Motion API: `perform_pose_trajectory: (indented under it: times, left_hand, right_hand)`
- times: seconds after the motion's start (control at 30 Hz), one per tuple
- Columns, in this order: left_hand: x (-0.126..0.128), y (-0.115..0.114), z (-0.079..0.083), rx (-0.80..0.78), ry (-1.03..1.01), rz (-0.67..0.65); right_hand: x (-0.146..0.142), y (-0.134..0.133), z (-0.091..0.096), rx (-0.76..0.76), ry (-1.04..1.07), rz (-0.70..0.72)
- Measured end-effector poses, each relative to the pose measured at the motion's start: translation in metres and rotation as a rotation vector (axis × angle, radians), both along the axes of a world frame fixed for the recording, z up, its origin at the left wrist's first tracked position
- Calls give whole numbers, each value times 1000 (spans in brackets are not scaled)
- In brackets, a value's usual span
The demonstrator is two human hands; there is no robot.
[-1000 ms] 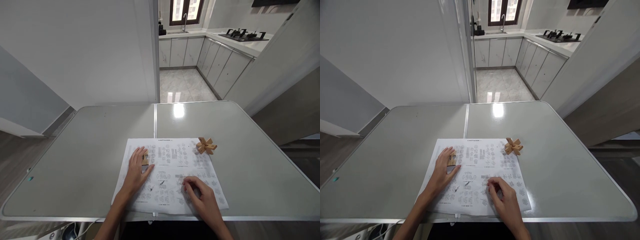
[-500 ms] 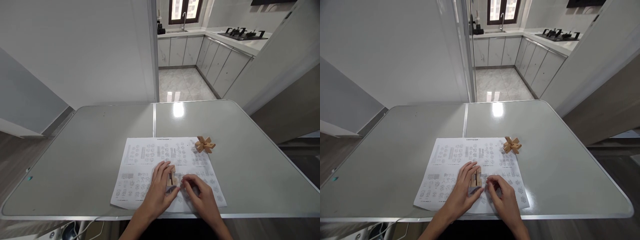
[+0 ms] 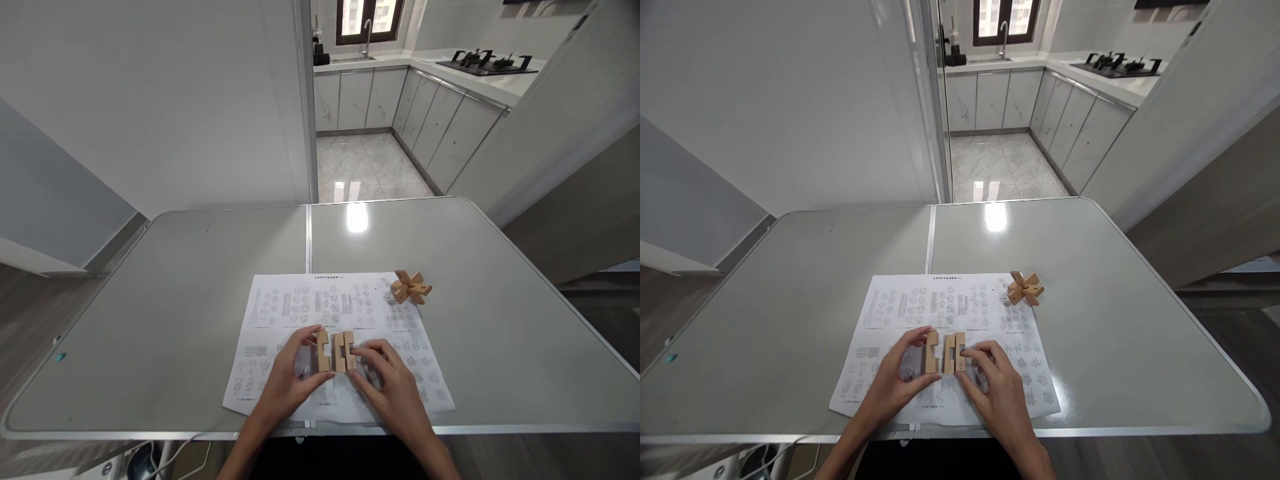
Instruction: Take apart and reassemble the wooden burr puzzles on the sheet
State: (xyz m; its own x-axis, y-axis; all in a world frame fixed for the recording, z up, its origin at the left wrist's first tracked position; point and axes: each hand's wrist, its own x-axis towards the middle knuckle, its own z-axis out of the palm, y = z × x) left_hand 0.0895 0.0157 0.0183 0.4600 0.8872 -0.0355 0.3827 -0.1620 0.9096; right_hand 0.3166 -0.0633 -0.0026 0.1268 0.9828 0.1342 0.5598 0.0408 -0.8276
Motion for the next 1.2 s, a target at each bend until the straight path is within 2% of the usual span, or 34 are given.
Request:
perform_pose_trajectory:
  times: [0.13,0.23,0.3,0.43,0.53,0.73,0.93,1.2]
  left_hand:
    - [-7,-1,3,-241,-267,93]
    - [-11,-1,1,-348,-396,105]
    - [-13,0,-1,-389,-434,96]
    - [-13,1,-1,-450,-400,81]
    - [-12,1,1,-478,-393,83]
    - [-11,-1,-4,-460,-412,77]
    - [-11,-2,-18,-531,-584,173]
    - [-11,-2,-13,-447,-481,88]
  right_hand:
    - [2,-2,-1,-22,111,7]
    - [5,-6,-1,-86,291,-36]
    - [6,-7,0,-121,494,-52]
    - [1,-4,8,-141,920,8]
    - [-9,3,16,-163,1096,18]
    - [-26,11,31,-305,1160,-65]
    - [-24,6,29,-353,1268,-102]
    - [-24,8,34,-351,966,30]
